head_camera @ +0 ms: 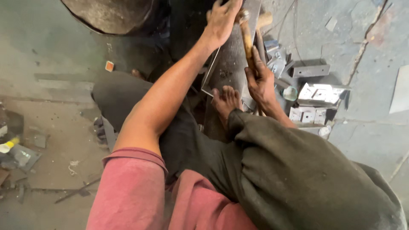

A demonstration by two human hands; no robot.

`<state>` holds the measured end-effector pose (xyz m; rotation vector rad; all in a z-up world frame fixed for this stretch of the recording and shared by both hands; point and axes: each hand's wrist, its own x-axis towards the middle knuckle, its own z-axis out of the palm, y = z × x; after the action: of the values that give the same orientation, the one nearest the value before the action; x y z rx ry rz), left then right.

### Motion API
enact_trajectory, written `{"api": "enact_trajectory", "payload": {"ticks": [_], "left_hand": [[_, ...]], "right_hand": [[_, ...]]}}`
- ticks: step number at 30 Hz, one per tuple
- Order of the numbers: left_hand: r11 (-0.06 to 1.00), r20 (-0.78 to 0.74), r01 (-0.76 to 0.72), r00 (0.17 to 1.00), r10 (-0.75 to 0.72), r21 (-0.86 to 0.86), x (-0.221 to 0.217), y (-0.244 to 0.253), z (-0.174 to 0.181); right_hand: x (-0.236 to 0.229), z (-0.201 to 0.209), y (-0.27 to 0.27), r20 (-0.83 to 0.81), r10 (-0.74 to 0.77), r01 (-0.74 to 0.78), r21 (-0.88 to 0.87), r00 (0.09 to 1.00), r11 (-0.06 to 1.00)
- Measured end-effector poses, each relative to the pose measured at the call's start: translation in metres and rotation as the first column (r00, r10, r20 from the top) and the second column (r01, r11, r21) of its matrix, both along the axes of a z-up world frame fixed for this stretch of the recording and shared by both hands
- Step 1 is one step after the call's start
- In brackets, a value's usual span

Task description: The person assembles a rectangular metal frame by fitting metal pieces together and securing them with a hammer. They repeatedly position and tap the components to align and fasten them.

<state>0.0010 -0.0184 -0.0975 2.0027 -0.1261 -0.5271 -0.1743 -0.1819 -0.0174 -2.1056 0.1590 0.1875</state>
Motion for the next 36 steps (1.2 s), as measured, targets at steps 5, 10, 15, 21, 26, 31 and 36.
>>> {"api": "enact_trajectory", "payload": {"ticks": [5, 10, 15, 21, 26, 31, 36], "left_hand": [[0.993, 0.061, -0.066, 0.996, 0.072, -0.099, -0.002, -0.001, -0.009], [0.993, 0.026, -0.093, 0.995, 0.095, -0.068, -0.001, -0.001, -0.024], [0.998, 0.177, -0.069, 0.982, 0.069, -0.005, 0.0, 0.001, -0.011], [0.975, 0.28, -0.207, 0.934, 0.222, -0.083, -0.005, 0.004, 0.041], [0.991, 0.274, -0.045, 0.962, 0.009, 0.126, 0.004, 0.02, 0.067], [0.963, 0.256, 0.087, 0.954, -0.154, 0.255, 0.018, 0.035, 0.08], [0.998, 0.817, 0.031, 0.573, -0.064, 0.056, 0.039, 0.06, 0.102]], "right_hand": [[-0.005, -0.005, 0.004, 0.137, 0.068, -0.074, 0.04, 0.988, 0.996], [-0.006, -0.006, 0.005, 0.055, -0.019, 0.017, 0.04, 0.998, 0.999], [-0.003, 0.003, 0.003, -0.098, -0.098, 0.101, 0.028, 0.99, 0.994], [-0.001, 0.001, -0.013, 0.284, 0.097, -0.107, 0.019, 0.954, 0.994], [-0.044, -0.055, -0.041, -0.229, -0.355, 0.385, 0.103, 0.906, 0.917], [-0.1, -0.131, -0.065, -0.07, -0.111, 0.083, -0.32, 0.991, 0.944], [-0.092, -0.11, -0.049, 0.022, 0.029, -0.015, -0.468, 0.999, 0.884]]}}
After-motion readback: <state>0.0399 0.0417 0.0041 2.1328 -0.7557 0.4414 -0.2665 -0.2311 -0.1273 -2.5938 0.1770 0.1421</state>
